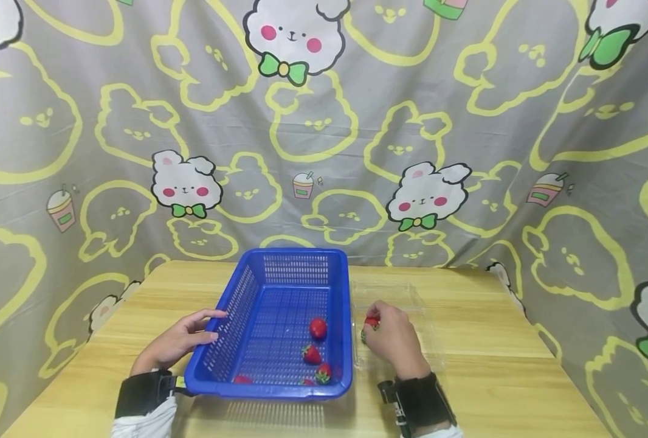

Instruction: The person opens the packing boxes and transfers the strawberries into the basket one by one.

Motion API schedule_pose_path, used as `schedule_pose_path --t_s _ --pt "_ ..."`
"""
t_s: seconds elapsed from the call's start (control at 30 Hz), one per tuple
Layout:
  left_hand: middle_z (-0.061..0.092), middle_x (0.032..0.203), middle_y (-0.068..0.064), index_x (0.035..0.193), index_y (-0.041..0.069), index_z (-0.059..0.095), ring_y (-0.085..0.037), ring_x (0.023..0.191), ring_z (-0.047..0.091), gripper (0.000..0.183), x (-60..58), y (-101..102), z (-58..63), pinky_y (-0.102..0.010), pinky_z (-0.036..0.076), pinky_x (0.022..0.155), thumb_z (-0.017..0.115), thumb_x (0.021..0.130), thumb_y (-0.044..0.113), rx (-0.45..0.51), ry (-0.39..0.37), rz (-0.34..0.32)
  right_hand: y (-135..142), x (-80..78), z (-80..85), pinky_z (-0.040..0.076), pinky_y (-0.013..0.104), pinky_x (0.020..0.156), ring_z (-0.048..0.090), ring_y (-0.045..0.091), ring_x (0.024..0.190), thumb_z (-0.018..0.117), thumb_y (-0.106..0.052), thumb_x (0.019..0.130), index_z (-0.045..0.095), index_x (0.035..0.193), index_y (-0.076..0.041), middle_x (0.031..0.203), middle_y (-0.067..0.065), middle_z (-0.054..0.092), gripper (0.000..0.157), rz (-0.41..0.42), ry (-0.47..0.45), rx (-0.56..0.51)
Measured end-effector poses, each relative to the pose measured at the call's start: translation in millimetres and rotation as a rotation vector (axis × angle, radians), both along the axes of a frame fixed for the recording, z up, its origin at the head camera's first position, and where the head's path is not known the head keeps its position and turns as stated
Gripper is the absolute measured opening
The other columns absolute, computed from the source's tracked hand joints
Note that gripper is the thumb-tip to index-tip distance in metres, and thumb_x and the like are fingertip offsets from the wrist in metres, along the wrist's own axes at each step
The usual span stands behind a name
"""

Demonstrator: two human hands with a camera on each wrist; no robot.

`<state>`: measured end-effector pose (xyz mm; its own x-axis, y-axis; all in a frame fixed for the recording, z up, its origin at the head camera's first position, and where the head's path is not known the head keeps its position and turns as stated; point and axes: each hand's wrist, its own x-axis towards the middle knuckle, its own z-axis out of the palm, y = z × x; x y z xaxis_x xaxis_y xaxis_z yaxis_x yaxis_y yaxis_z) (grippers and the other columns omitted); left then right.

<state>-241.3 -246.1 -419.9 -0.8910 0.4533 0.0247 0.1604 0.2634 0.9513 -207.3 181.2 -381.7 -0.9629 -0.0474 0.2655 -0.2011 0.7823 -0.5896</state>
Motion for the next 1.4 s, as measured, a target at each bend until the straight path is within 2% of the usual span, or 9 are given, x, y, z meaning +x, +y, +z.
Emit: schedule_pose_path --t_s 0.43,0.63,1.0,1.4 --pt "0.05 0.129 -0.035 0.137 -0.006 0.044 -0.041 0.11 0.058 0.051 0.1 -0.7 0.6 -0.049 0.052 0.087 0.063 0.094 0.015 0.005 0.004 -0.004 -6.5 3.6 3.2 0.052 0.041 0.073 0.062 0.021 0.082 0.068 -0.004 0.078 0.063 0.087 -0.007 0.089 0.005 0.067 0.011 0.011 0.001 -0.013" --pt "0.049 0.13 -0.035 0.137 -0.005 0.044 -0.041 0.11 0.058 0.051 -0.5 -0.8 1.2 -0.048 0.052 0.087 0.063 0.094 0.014 0.001 0.007 0.001 -9.4 4.4 4.4 0.051 0.039 0.07 0.059 0.017 0.075 0.069 -0.004 0.078 0.062 0.086 -0.008 0.087 0.004 0.066 0.011 0.012 -0.004 -0.018" --pt "0.047 0.133 -0.035 0.138 -0.003 0.045 -0.043 0.113 0.056 0.051 1.2 1.6 3.0 -0.052 0.051 0.088 0.063 0.095 0.016 -0.026 0.003 0.022 -16.0 7.0 6.3 0.047 0.03 0.054 0.054 0.012 0.059 0.066 -0.003 0.08 0.064 0.087 -0.008 0.088 0.006 0.066 0.009 0.008 0.01 -0.085" --pt "0.046 0.134 -0.034 0.138 -0.002 0.045 -0.043 0.113 0.056 0.05 2.8 2.7 1.8 -0.054 0.051 0.088 0.063 0.095 0.016 -0.029 -0.003 0.042 -22.7 9.6 9.2 0.052 0.031 0.063 0.062 0.016 0.076 0.067 -0.004 0.082 0.066 0.09 -0.009 0.092 0.004 0.067 0.01 0.02 0.051 -0.082"
